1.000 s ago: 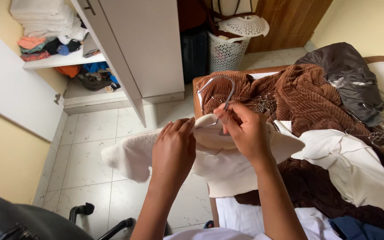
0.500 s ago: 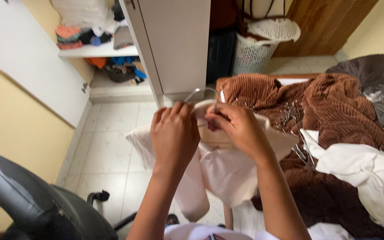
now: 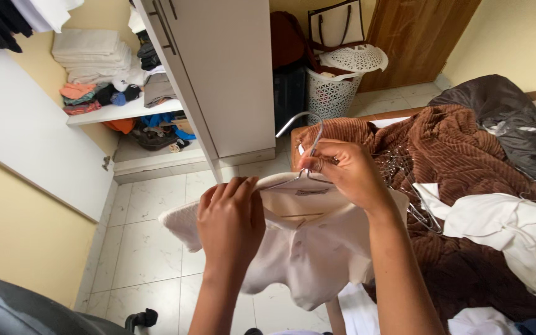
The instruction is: The person picks up a white shirt from a pile of clothes on a bed, places it on a metal hanger, and buttons the collar. They then walk to a wardrobe and hang the shirt on the rod inside.
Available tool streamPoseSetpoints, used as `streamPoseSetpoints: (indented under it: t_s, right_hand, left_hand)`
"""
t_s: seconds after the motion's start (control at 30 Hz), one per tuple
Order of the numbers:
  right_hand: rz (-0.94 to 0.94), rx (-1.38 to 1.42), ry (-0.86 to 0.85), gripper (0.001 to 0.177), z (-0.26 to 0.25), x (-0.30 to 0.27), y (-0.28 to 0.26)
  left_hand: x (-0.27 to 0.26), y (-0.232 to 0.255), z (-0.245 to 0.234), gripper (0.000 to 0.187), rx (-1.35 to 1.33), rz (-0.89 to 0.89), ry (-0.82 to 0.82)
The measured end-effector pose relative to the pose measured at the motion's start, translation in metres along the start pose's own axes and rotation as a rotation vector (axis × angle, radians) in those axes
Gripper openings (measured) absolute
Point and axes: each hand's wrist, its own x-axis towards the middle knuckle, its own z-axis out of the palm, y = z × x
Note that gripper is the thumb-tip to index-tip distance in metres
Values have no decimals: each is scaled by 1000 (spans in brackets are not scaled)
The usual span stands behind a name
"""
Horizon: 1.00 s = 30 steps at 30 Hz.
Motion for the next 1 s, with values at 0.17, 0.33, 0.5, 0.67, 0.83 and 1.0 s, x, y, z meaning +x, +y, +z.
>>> streamPoseSetpoints:
  t_s: [0.17,0.33,0.5,0.67,0.83,1.0]
  right_hand:
    - [230,-125,8,13,44,0,-2]
    - [179,-145,152,10,95,-12,1]
    - [161,-123,305,7,114,-30,22]
    - [247,133,290,8,117,-47,43]
    - [183,231,400,11,159,-71,32]
    - [164,299,469,1,166,-71,41]
  left_hand:
    - [-7,-10,5,20,74,58,72]
    - [-13,-27,4,20,82,50,111]
    - [-22,-37,3,20,133,4,142]
    - [-32,-38,7,19,134,11,143]
    - [-45,-39,6,24,163,36,139]
    - [-56,-43,-3,20,178,-4,204]
